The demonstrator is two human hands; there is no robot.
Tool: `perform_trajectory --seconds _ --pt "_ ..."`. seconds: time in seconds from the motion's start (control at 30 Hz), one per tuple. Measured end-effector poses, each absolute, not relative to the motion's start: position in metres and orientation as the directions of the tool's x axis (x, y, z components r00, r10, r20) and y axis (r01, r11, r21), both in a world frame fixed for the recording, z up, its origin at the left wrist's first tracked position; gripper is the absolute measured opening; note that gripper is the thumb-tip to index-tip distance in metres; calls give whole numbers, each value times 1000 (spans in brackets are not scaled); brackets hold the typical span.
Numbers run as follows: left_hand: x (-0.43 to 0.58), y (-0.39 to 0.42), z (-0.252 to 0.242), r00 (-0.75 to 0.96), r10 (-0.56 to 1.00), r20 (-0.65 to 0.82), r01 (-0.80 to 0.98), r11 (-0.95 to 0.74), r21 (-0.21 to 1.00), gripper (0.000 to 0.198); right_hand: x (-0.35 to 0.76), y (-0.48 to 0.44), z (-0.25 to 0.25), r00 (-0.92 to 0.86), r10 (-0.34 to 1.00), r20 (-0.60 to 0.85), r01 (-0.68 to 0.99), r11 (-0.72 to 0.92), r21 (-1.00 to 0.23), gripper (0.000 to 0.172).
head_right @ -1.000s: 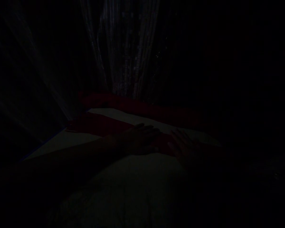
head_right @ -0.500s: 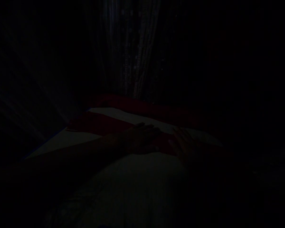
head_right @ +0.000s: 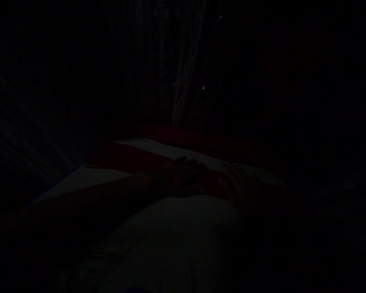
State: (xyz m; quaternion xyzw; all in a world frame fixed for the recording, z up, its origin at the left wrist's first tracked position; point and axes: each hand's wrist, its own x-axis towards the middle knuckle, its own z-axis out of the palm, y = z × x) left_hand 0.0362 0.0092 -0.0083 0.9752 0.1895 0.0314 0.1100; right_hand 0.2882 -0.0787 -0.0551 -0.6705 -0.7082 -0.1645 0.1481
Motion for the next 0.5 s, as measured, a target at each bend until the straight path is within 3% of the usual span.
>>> perform_trajectory --seconds 0.07,0.2,0.27,0.37,0.5 --pt "36 8 -9 922 385 37 368 -902 224 88 277 -75 -53 -72 900 431 997 66 31 54" --pt "36 8 -7 927 375 32 359 -907 222 86 292 -76 -61 -292 874 388 955 246 165 47" --pt "35 8 -5 931 366 17 353 -908 227 86 310 -80 -66 -309 871 382 950 262 172 47" --pt "35 10 -6 934 358 15 345 -910 231 86 318 -85 -66 -274 859 433 961 222 168 49" --pt "36 10 -8 935 352 38 336 -915 222 86 281 -83 -53 -107 886 451 994 86 66 51"
